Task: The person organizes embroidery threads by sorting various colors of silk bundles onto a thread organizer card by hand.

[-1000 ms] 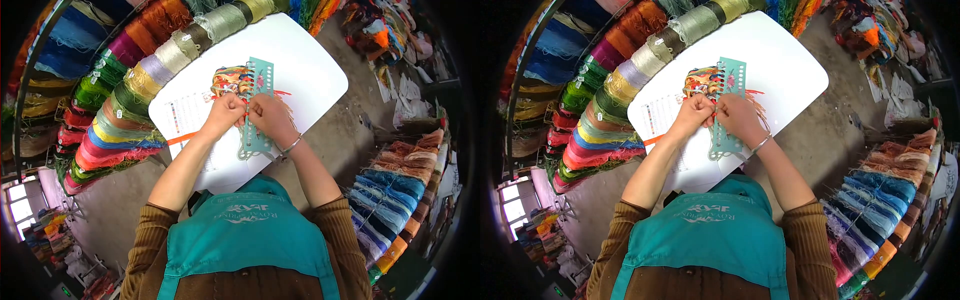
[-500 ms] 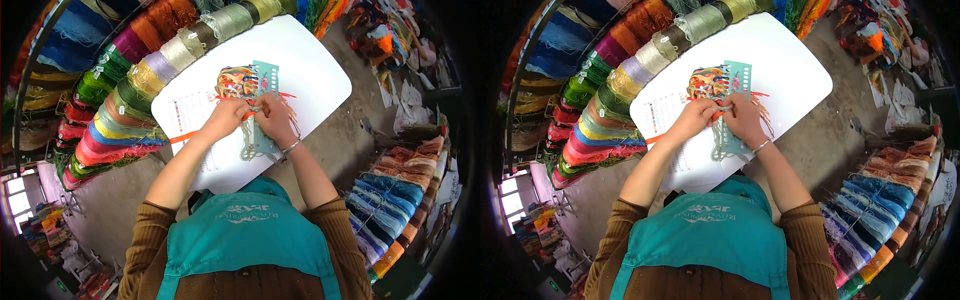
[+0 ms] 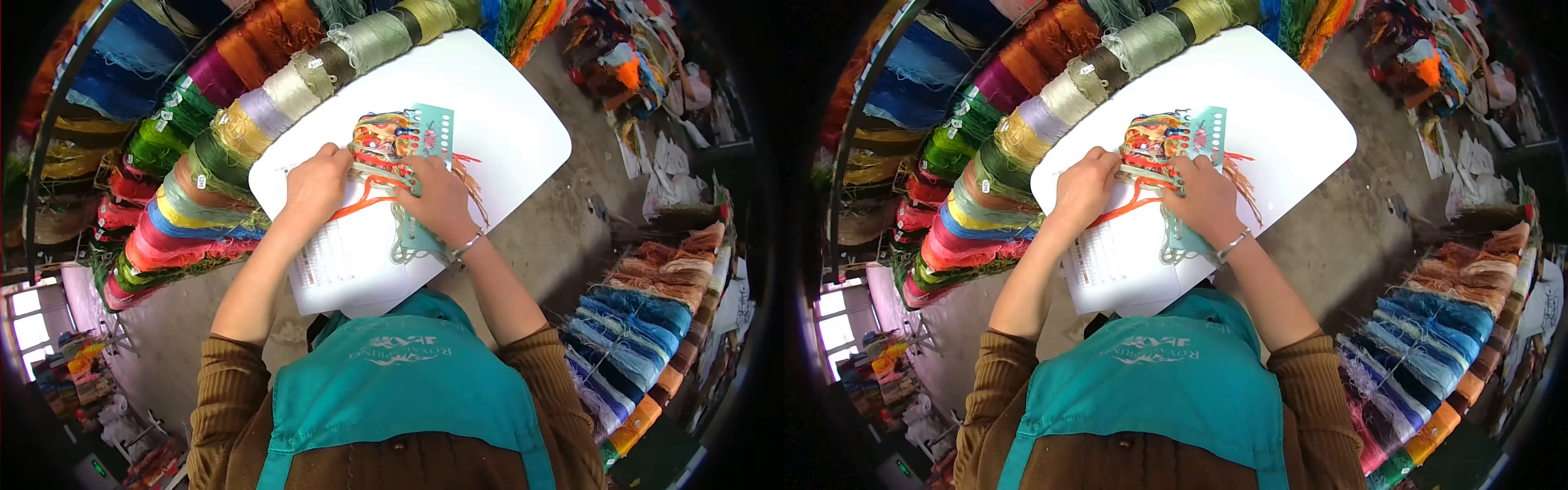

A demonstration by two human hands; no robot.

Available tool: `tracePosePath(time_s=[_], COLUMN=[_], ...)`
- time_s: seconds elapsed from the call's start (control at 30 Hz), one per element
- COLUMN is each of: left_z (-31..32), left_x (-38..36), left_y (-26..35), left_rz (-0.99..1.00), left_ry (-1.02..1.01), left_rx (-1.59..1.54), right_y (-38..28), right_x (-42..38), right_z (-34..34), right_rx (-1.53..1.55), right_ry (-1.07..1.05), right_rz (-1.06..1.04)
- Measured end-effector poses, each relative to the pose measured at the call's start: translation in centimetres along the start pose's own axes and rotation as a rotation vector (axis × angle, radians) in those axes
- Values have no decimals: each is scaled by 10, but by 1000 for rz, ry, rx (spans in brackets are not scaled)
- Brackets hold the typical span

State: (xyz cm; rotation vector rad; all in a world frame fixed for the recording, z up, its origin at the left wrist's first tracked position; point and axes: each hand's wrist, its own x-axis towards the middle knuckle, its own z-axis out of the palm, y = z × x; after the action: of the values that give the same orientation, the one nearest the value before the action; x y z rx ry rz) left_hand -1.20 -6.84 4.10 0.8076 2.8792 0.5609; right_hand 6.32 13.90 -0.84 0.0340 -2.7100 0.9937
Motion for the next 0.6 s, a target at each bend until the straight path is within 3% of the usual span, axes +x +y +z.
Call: tracePosePath(time_s=[0.03, 0.13, 0.2, 0.3, 0.4, 0.43, 0.53, 0.6], left_z=[0, 6, 26, 36, 71, 72, 56, 46], left_x=[-1, -15, -26, -29, -28, -25, -25, -26], left_y=[0, 17, 24, 46, 44, 46, 61, 62], left_rz=[7, -10, -89, -354, -333, -368, -378, -327], left_ry=[72, 118, 18, -294, -139, -155, -77, -70], left_rx=[-55, -220, -444, -787, -987, -1051, -1280, -1379], right_y=[0, 20, 48, 53, 49, 44, 41, 23], right_x=[1, 7, 12, 22, 30, 29, 17, 15], right_z=[-2, -18, -21, -29, -37, -41, -32, -45], right_rx=[58, 240, 242, 415, 740, 775, 782, 967], right_ry=[74, 217, 231, 140, -45, -64, 202, 193], right_rz=[-11, 342, 445, 550, 731, 732, 602, 679])
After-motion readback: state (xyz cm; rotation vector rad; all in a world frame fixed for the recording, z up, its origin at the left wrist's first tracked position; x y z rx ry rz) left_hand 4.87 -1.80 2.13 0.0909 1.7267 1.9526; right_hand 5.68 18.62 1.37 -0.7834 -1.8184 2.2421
